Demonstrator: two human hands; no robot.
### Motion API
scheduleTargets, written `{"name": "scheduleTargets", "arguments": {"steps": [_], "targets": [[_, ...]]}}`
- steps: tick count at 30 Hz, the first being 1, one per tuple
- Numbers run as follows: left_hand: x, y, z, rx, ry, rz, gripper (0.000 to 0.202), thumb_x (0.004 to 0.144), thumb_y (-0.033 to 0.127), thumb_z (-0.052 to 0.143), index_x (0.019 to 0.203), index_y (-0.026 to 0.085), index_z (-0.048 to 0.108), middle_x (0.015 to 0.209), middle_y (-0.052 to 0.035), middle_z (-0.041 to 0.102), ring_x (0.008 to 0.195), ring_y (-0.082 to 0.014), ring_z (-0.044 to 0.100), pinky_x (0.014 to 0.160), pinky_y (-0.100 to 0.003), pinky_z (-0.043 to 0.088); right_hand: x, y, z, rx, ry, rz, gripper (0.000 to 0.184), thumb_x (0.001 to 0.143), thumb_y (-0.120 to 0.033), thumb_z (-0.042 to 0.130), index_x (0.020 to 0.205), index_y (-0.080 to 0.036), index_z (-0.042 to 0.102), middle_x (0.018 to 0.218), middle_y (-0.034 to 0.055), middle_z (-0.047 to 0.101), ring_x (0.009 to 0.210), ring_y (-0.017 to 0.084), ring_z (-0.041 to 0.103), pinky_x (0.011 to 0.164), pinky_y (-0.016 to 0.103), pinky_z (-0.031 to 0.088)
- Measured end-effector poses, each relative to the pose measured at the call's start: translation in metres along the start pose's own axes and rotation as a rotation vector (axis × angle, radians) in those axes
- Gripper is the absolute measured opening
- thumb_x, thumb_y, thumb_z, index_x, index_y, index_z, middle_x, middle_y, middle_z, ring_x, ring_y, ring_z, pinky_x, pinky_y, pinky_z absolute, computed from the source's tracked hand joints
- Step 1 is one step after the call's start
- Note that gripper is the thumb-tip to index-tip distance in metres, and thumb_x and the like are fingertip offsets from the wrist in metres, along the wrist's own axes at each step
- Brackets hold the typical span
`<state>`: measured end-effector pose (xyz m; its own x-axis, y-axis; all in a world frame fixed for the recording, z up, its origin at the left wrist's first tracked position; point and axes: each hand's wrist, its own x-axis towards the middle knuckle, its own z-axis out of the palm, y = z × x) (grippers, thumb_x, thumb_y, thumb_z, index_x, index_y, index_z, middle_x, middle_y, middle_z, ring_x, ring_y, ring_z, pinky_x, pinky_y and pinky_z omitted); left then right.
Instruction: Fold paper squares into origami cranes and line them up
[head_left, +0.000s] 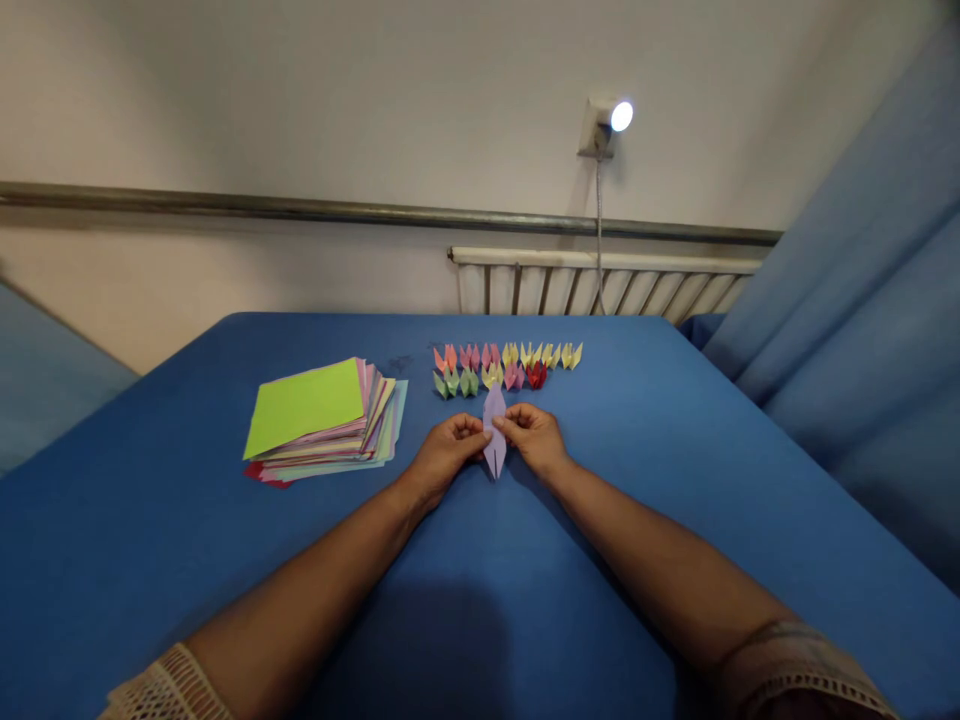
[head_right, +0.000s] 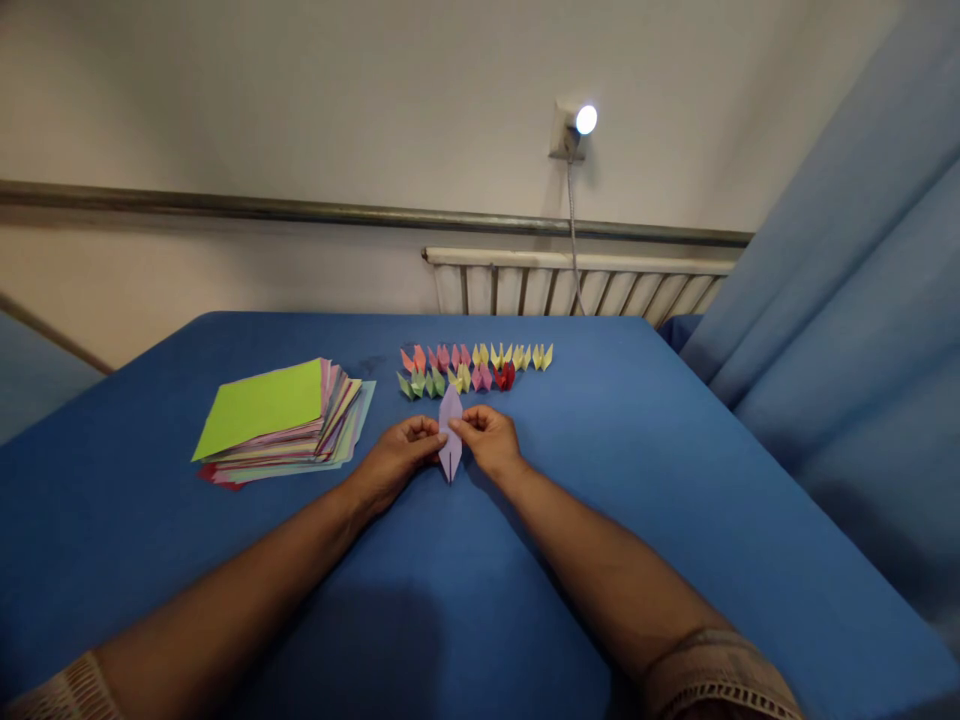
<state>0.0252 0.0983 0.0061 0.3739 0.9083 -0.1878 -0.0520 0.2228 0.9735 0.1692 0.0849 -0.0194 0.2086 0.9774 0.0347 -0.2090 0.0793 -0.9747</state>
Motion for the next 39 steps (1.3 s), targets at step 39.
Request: {"name": "scheduleTargets", "arguments": {"steps": [39], "targets": [[0.002,0.001,-0.005,0.066,0.146,0.103,0.032,0.059,0.039,0.080,0.069,0.013,0.065,0.062,0.0009,0.062,0.056,-0.0110,0.053,0.055,-0.022,0.040,-0.003,0.014,-0.003,-0.149,-0.343,0.035,0.027,0.063,-0.038,0.071,0.065,-0.020,0.051,0.058,-0.0067,0.051,0.051,0.008,0.043,0.054,0.024,0.036]]}}
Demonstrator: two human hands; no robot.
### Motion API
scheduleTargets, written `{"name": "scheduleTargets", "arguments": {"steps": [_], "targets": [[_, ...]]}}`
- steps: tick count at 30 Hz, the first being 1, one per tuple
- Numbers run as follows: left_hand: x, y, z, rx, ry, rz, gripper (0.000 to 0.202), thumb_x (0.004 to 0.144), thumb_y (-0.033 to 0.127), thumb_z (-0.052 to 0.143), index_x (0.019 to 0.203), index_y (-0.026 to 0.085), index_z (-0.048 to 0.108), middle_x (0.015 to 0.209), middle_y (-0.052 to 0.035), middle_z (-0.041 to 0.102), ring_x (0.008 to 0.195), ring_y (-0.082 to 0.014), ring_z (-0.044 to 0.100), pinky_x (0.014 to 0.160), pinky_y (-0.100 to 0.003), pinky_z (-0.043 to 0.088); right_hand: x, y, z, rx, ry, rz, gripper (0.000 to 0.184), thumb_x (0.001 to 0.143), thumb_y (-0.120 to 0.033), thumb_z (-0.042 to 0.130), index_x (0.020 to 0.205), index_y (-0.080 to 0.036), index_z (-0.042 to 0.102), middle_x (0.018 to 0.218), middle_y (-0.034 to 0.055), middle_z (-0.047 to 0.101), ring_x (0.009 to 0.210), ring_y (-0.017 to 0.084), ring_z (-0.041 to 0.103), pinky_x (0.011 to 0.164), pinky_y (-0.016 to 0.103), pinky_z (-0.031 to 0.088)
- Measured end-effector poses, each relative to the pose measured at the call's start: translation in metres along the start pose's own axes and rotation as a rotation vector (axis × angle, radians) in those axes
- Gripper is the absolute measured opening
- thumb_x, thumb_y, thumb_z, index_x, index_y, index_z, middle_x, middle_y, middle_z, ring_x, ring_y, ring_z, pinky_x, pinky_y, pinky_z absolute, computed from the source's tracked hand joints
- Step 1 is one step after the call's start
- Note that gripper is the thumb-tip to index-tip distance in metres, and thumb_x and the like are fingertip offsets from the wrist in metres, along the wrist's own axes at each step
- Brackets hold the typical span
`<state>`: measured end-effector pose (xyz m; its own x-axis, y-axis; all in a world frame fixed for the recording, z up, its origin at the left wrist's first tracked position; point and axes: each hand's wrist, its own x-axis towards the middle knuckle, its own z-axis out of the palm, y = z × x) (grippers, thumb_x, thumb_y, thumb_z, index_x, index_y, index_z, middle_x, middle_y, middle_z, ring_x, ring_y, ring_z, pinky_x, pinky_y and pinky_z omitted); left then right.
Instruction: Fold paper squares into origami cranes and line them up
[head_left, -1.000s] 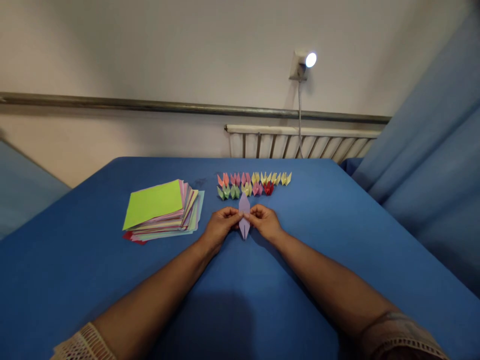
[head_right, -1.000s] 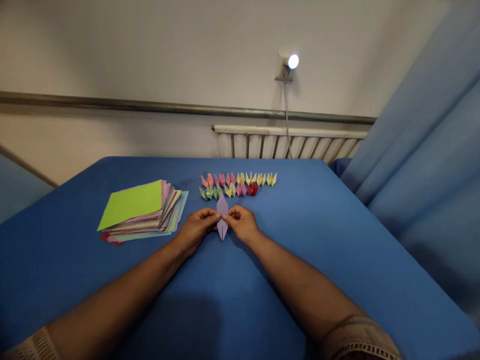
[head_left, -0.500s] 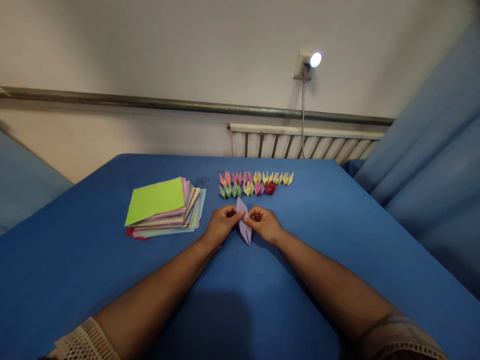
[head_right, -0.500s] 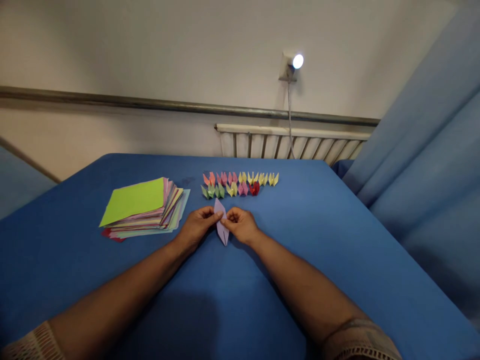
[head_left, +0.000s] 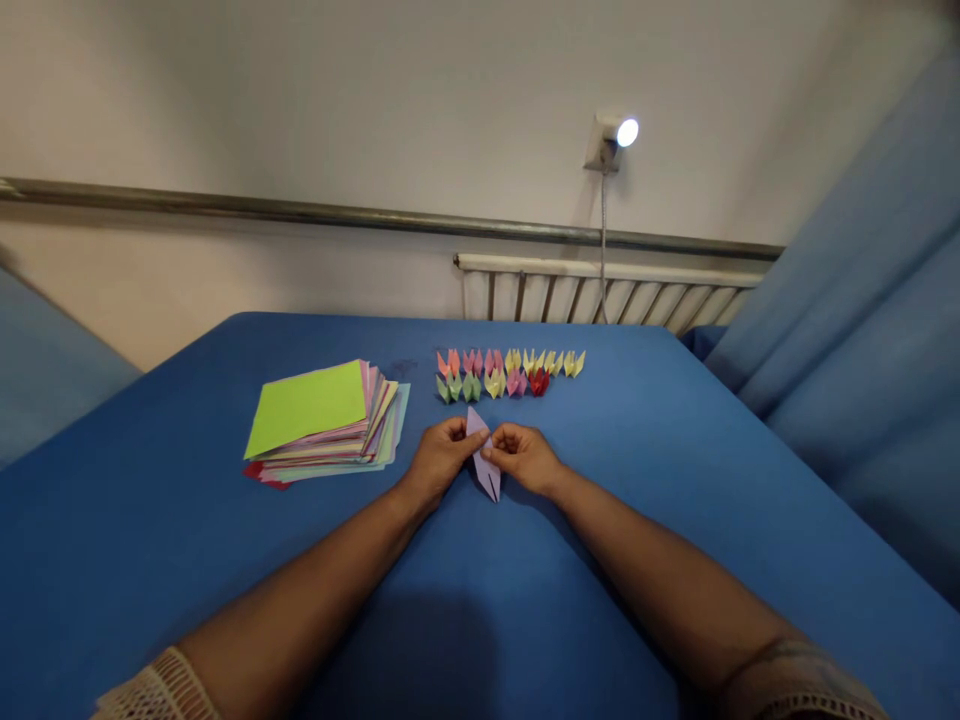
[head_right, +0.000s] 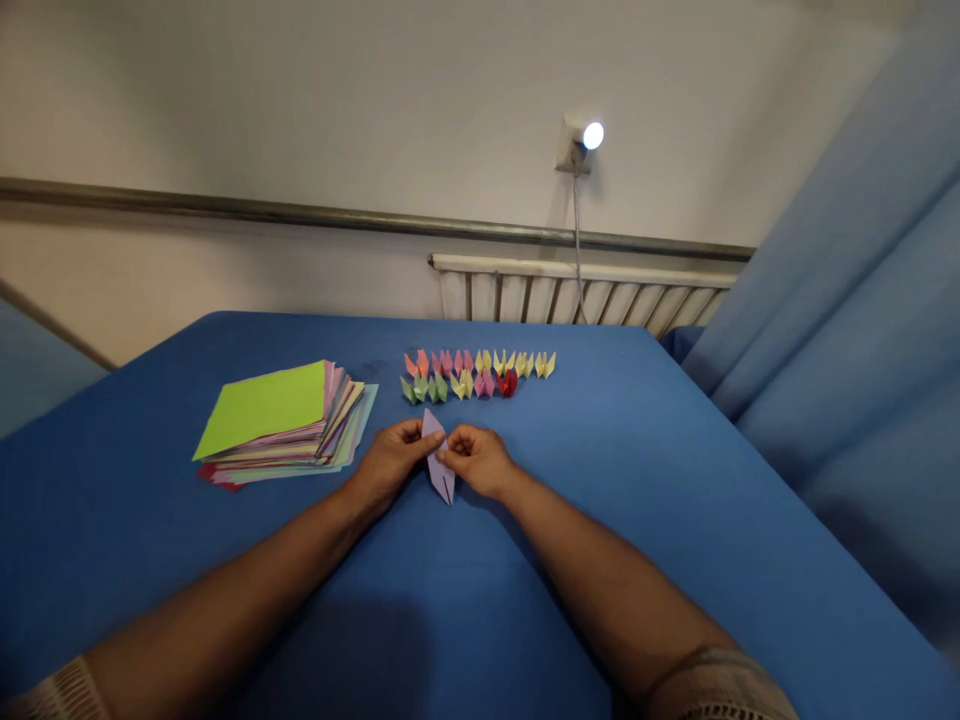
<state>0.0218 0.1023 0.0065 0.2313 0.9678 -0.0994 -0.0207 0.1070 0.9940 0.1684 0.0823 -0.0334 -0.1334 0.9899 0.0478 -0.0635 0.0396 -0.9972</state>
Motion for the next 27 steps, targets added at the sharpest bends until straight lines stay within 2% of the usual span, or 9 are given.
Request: {"name": "scheduleTargets", "arguments": {"steps": [5,8,13,16,22,27], "targets": [[0.0025,0.0015,-0.0038,-0.064,0.054,0.016,0.032,0.066,0.045,0.074,0.069,0.014,0.063,0.063,0.0015,0.061,0.058,-0.0108,0.054,0.060,-0.023,0.043,-0.0016,-0.0015,0.0008,0.000,-0.038,0.004,0.026,0.064,-0.038,0.071,0.066,-0.020,0.053,0.059,-0.0060,0.052,0.053,0.009,0.044,0.054,0.024,0.036],[0.0031,0.0021,-0.0041,-0.077,0.040,0.011,0.035,0.070,0.049,0.070,0.074,0.015,0.063,0.068,0.0005,0.063,0.060,-0.0115,0.056,0.062,-0.025,0.045,-0.0007,-0.0020,0.0009,0.012,-0.008,0.006,0.028,0.063,-0.040,0.072,0.065,-0.020,0.052,0.059,-0.0056,0.053,0.052,0.009,0.045,0.054,0.024,0.037],[0.0003,-0.0005,0.0004,0.015,-0.038,-0.024,0.033,0.061,0.042,0.078,0.065,0.014,0.061,0.057,0.0024,0.059,0.051,-0.0100,0.052,0.054,-0.022,0.041,0.0018,-0.0036,-0.0004,0.063,0.076,0.019,0.032,0.062,-0.043,0.073,0.064,-0.020,0.050,0.055,-0.0062,0.051,0.050,0.009,0.045,0.052,0.024,0.036],[-0.0013,-0.0011,0.0011,0.048,-0.041,-0.020,0.032,0.064,0.042,0.075,0.061,0.015,0.059,0.054,0.0028,0.058,0.050,-0.0090,0.050,0.053,-0.022,0.040,0.0015,-0.0060,-0.0010,0.086,0.065,0.022,0.033,0.061,-0.043,0.074,0.064,-0.020,0.050,0.054,-0.0065,0.051,0.049,0.009,0.044,0.051,0.023,0.036],[-0.0015,-0.0009,0.0003,0.039,-0.053,-0.014,0.034,0.072,0.046,0.067,0.063,0.014,0.060,0.055,0.0008,0.058,0.051,-0.0101,0.051,0.052,-0.022,0.041,0.0005,-0.0099,-0.0012,0.112,0.038,0.036,0.036,0.058,-0.044,0.076,0.064,-0.020,0.051,0.054,-0.0065,0.054,0.047,0.008,0.045,0.051,0.023,0.036],[-0.0006,-0.0009,0.0028,0.017,-0.089,-0.016,0.029,0.064,0.040,0.074,0.064,0.015,0.060,0.056,0.0036,0.058,0.052,-0.0098,0.052,0.054,-0.022,0.042,0.0017,-0.0077,0.0002,0.103,0.118,0.040,0.039,0.057,-0.049,0.076,0.062,-0.021,0.049,0.051,-0.0073,0.051,0.046,0.008,0.044,0.049,0.023,0.036]]}}
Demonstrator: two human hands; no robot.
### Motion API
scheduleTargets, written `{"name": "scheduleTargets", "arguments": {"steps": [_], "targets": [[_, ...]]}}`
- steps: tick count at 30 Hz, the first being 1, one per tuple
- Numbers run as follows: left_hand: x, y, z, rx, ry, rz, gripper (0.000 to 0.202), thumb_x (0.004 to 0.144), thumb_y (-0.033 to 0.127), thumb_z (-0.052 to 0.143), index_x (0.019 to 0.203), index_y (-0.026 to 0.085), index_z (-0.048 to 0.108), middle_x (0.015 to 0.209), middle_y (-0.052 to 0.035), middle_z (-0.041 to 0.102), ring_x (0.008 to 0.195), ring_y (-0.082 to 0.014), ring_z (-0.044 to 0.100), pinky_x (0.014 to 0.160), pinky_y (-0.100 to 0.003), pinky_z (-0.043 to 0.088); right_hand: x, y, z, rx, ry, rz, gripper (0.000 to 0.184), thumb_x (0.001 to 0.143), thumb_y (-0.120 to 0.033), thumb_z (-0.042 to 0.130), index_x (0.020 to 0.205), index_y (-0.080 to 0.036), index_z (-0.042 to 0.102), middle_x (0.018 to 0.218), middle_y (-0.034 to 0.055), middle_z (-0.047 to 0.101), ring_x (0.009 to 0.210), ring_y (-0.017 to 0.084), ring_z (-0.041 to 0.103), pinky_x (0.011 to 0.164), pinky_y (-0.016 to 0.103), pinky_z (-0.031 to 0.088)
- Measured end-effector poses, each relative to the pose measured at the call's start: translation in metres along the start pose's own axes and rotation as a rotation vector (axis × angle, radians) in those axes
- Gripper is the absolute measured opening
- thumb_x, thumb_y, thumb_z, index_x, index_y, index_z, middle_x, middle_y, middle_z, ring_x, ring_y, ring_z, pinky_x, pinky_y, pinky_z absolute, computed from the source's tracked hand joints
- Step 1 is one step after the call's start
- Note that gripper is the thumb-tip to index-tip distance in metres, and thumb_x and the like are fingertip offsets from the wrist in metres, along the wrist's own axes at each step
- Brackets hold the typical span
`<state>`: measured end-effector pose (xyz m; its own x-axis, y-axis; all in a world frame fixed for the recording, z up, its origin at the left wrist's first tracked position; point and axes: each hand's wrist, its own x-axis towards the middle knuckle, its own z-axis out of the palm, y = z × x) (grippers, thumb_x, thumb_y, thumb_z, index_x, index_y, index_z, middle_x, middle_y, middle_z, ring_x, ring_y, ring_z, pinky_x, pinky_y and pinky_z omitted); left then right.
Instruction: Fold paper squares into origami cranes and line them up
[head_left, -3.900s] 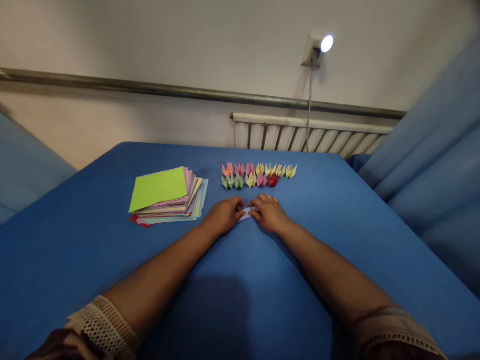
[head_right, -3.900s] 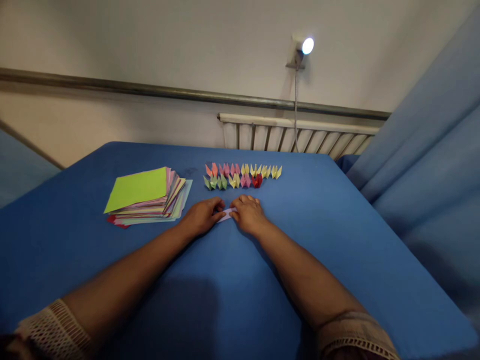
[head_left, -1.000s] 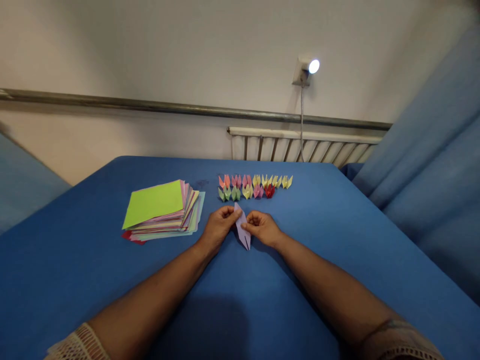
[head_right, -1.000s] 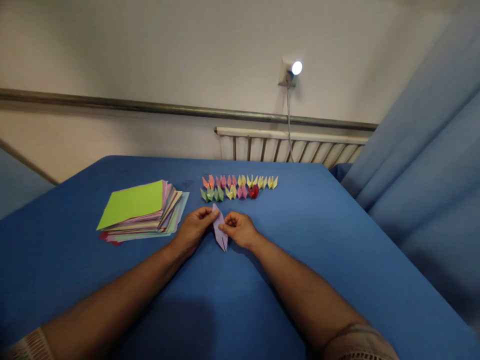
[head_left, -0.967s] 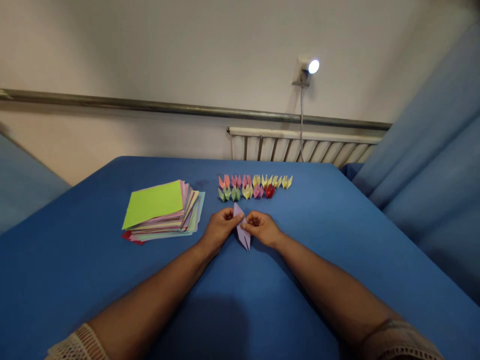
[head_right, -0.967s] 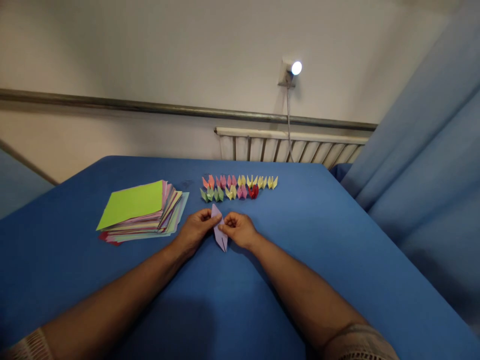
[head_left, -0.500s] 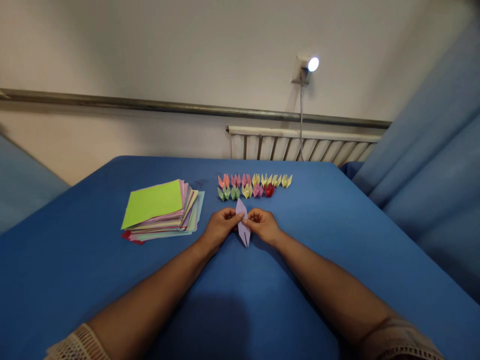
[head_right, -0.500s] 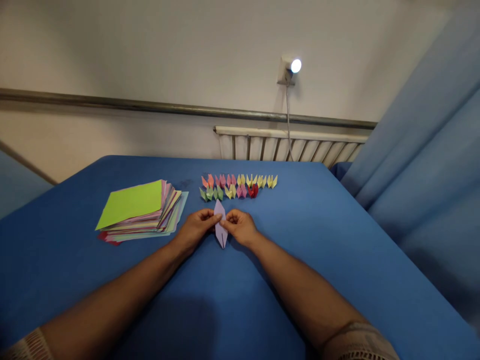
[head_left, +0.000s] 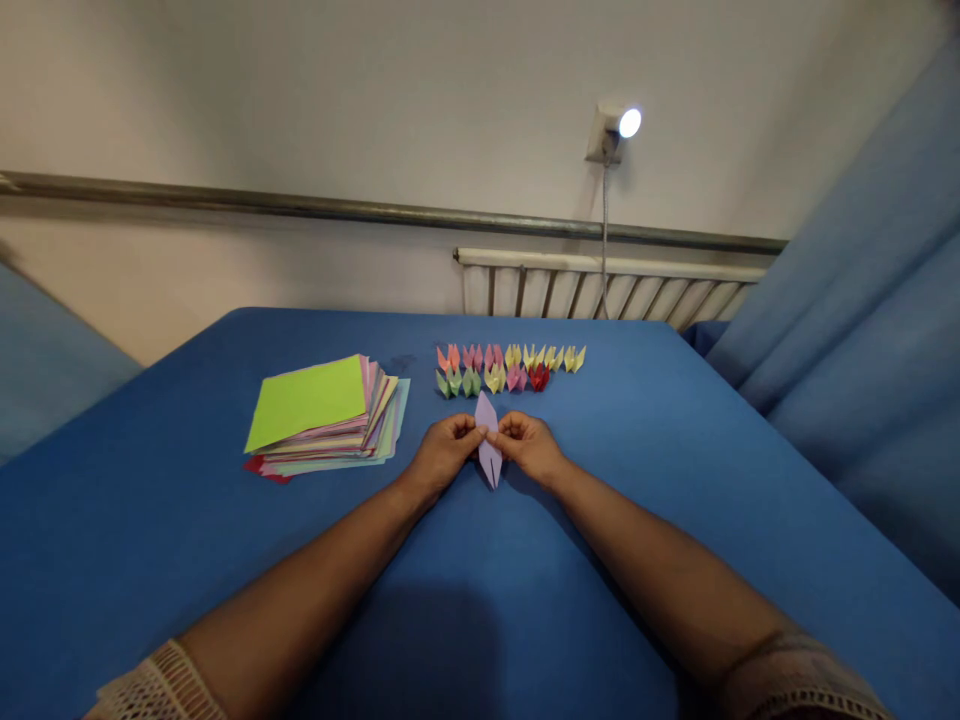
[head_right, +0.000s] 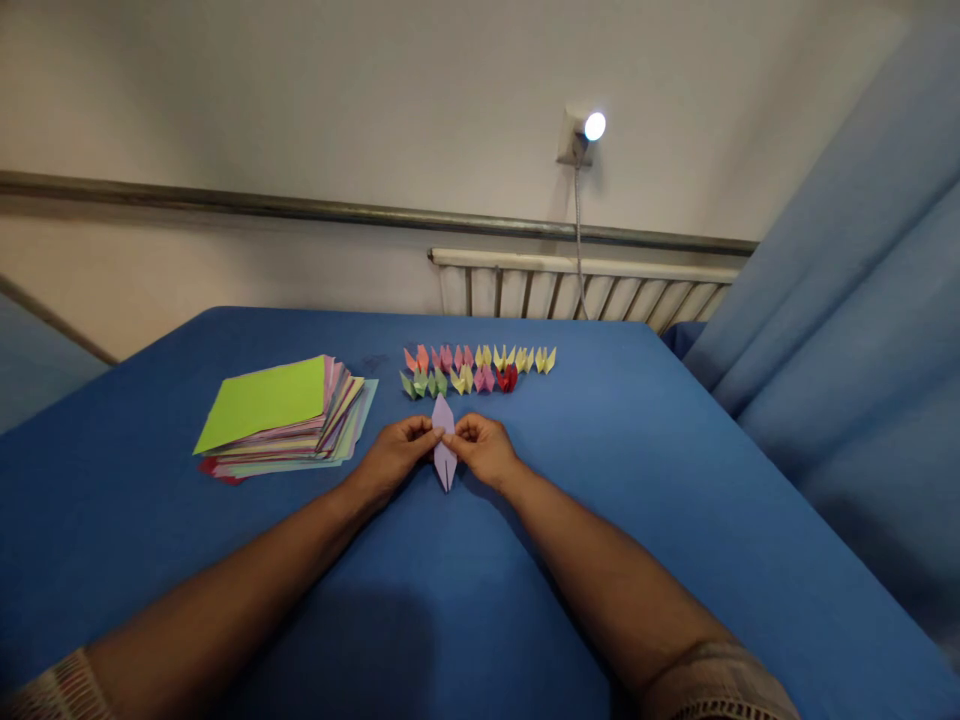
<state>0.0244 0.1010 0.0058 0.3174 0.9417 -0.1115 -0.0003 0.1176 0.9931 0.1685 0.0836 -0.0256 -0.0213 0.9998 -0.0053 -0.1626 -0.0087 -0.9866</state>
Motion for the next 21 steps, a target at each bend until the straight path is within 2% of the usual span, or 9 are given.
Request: {"name": "scheduleTargets", "arguments": {"steps": [5,9,13,21], "targets": [[-0.0013,0.0023,0.0000,-0.033,0.021,-0.013,0.026,0.062,0.034,0.076,0.073,0.014,0.063,0.065,0.0010,0.064,0.058,-0.0109,0.057,0.061,-0.024,0.046,0.0009,0.0025,-0.0014,-0.040,0.028,-0.009,0.035,0.061,-0.047,0.074,0.065,-0.021,0.051,0.052,-0.0059,0.053,0.047,0.010,0.046,0.048,0.023,0.037],[-0.0010,0.0006,0.0002,-0.074,0.053,-0.026,0.040,0.057,0.030,0.080,0.088,0.014,0.061,0.072,-0.0011,0.066,0.064,-0.0134,0.063,0.066,-0.028,0.050,0.0017,0.0051,-0.0025,-0.046,0.054,-0.021,0.030,0.065,-0.045,0.070,0.066,-0.020,0.052,0.051,-0.0063,0.051,0.046,0.009,0.044,0.047,0.022,0.036],[0.0020,-0.0029,-0.0001,-0.059,0.122,-0.004,0.039,0.053,0.024,0.081,0.083,0.015,0.057,0.064,0.0038,0.062,0.057,-0.0103,0.060,0.061,-0.024,0.049,0.0026,0.0082,-0.0027,-0.052,0.079,-0.042,0.027,0.067,-0.043,0.067,0.068,-0.020,0.053,0.051,-0.0066,0.051,0.045,0.008,0.043,0.045,0.021,0.035],[0.0020,-0.0008,-0.0013,-0.019,0.161,0.050,0.031,0.061,0.029,0.075,0.081,0.016,0.054,0.058,0.0052,0.059,0.052,-0.0099,0.056,0.056,-0.023,0.046,0.0022,0.0064,-0.0032,-0.067,0.070,-0.031,0.025,0.066,-0.042,0.066,0.069,-0.020,0.054,0.052,-0.0060,0.052,0.046,0.009,0.044,0.045,0.021,0.035]]}}
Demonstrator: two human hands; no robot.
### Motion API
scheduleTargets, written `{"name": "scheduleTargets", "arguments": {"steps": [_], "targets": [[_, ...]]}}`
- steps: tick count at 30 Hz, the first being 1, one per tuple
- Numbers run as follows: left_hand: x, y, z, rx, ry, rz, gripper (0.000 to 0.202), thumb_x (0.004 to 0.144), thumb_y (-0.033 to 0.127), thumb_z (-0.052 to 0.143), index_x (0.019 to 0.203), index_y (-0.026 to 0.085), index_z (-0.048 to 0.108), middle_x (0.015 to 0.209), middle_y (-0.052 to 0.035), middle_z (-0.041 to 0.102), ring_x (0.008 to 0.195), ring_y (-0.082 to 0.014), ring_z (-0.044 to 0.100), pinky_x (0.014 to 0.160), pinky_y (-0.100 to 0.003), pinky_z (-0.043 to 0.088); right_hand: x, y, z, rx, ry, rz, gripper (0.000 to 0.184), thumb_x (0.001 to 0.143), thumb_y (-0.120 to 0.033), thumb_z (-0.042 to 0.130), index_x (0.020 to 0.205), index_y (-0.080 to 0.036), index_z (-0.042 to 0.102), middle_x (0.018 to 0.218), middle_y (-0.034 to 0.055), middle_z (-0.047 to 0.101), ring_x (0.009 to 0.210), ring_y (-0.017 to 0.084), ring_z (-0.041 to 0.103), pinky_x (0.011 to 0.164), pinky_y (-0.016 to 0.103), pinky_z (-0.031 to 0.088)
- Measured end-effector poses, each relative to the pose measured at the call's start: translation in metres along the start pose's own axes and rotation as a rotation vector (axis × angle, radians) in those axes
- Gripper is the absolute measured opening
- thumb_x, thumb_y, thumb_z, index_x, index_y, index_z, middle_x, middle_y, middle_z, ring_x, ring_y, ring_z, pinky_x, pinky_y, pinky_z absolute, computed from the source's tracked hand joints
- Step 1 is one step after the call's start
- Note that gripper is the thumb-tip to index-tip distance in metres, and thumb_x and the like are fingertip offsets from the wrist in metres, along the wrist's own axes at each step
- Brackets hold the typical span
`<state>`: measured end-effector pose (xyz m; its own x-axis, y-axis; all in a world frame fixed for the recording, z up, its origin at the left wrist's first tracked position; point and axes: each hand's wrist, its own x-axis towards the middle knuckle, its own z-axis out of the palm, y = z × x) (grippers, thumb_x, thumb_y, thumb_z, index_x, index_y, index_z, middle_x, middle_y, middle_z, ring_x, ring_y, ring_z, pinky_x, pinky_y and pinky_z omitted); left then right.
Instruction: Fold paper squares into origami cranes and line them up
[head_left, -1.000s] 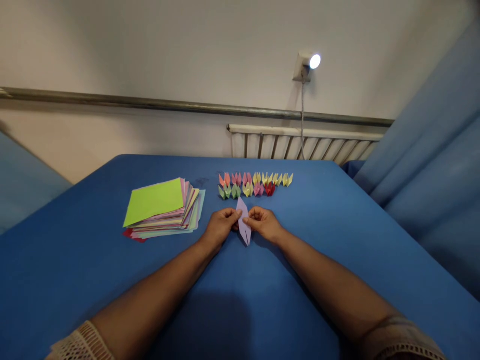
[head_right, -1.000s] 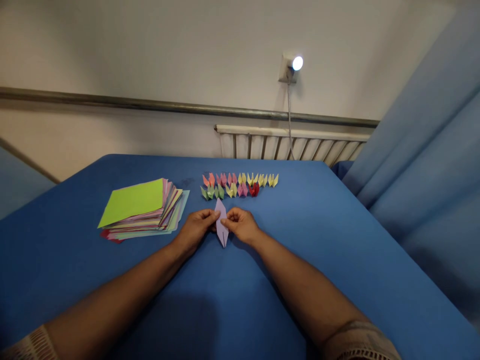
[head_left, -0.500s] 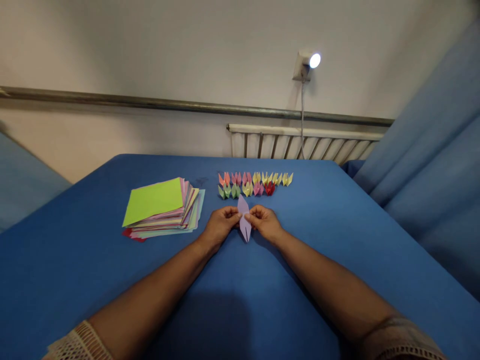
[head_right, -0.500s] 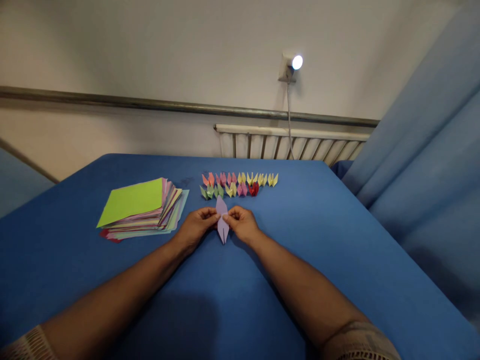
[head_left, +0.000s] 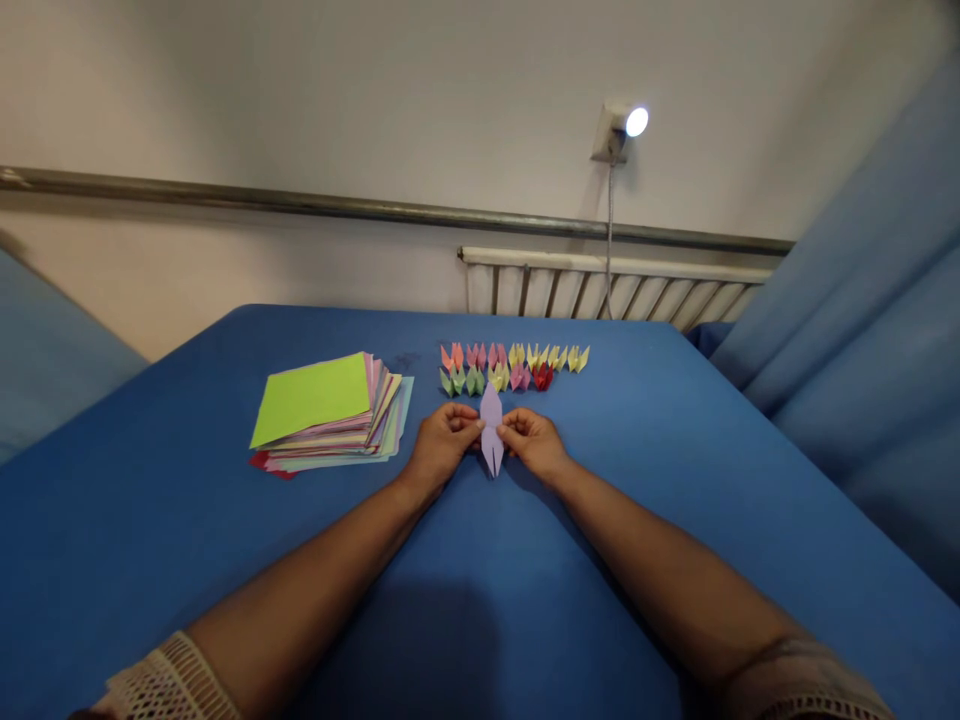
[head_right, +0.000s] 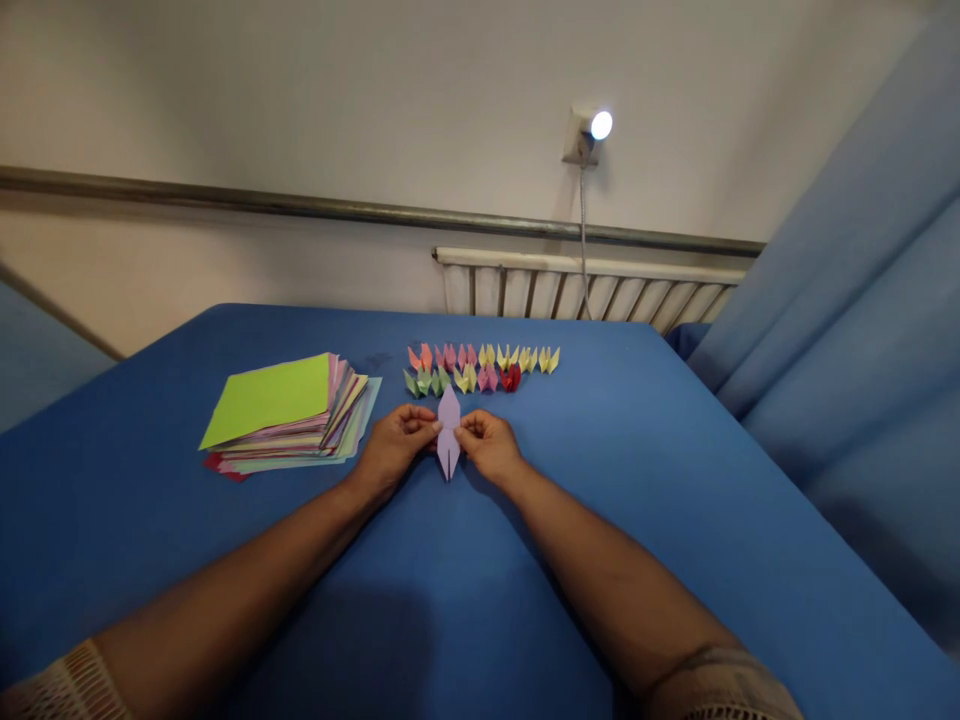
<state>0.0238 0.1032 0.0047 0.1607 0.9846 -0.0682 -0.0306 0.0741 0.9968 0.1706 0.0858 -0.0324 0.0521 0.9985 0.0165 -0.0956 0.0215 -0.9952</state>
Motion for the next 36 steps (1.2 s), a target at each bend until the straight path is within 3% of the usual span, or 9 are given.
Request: {"name": "scheduleTargets", "arguments": {"steps": [5,10,16,23,31,36], "targets": [[0.0010,-0.0021,-0.0002,0.036,-0.013,0.035,0.025,0.063,0.029,0.073,0.077,0.017,0.055,0.058,0.0053,0.058,0.052,-0.0103,0.055,0.056,-0.024,0.045,0.0002,-0.0007,0.0012,0.008,0.029,0.011,0.027,0.064,-0.041,0.068,0.072,-0.021,0.052,0.052,-0.0065,0.052,0.046,0.009,0.045,0.046,0.022,0.036],[0.0025,-0.0035,-0.0015,0.078,-0.091,0.057,0.018,0.062,0.027,0.073,0.075,0.016,0.066,0.069,0.0013,0.064,0.065,-0.0119,0.058,0.066,-0.025,0.046,0.0016,-0.0011,-0.0014,0.086,0.082,-0.046,0.030,0.063,-0.038,0.069,0.077,-0.022,0.048,0.054,-0.0089,0.050,0.046,0.009,0.044,0.047,0.022,0.035],[0.0029,-0.0026,-0.0054,0.085,-0.158,0.029,0.025,0.065,0.028,0.071,0.086,0.015,0.072,0.078,-0.0023,0.069,0.069,-0.0131,0.060,0.070,-0.026,0.046,0.0010,-0.0057,-0.0059,0.089,0.017,-0.062,0.021,0.065,-0.035,0.068,0.078,-0.020,0.060,0.060,-0.0048,0.057,0.053,0.009,0.049,0.053,0.023,0.039],[0.0059,-0.0036,-0.0066,0.056,-0.180,0.008,0.031,0.062,0.029,0.073,0.089,0.015,0.070,0.081,-0.0036,0.071,0.073,-0.0152,0.064,0.076,-0.030,0.048,0.0032,-0.0053,-0.0069,0.138,0.022,0.000,0.021,0.062,-0.033,0.071,0.077,-0.019,0.067,0.072,-0.0001,0.067,0.065,0.013,0.060,0.061,0.026,0.047],[0.0077,-0.0052,-0.0073,0.059,-0.165,0.009,0.032,0.062,0.028,0.074,0.090,0.014,0.069,0.077,-0.0023,0.069,0.069,-0.0140,0.063,0.071,-0.028,0.048,0.0064,-0.0012,-0.0061,0.152,0.024,0.005,0.023,0.061,-0.033,0.072,0.079,-0.020,0.064,0.073,-0.0001,0.068,0.068,0.014,0.062,0.063,0.027,0.048],[0.0052,0.0014,-0.0081,0.059,-0.159,0.020,0.027,0.062,0.030,0.074,0.085,0.015,0.070,0.081,-0.0033,0.071,0.074,-0.0152,0.063,0.077,-0.030,0.048,0.0037,-0.0049,-0.0084,0.118,-0.015,-0.009,0.023,0.063,-0.033,0.069,0.081,-0.019,0.066,0.075,0.0005,0.067,0.067,0.013,0.060,0.063,0.027,0.047]]}}
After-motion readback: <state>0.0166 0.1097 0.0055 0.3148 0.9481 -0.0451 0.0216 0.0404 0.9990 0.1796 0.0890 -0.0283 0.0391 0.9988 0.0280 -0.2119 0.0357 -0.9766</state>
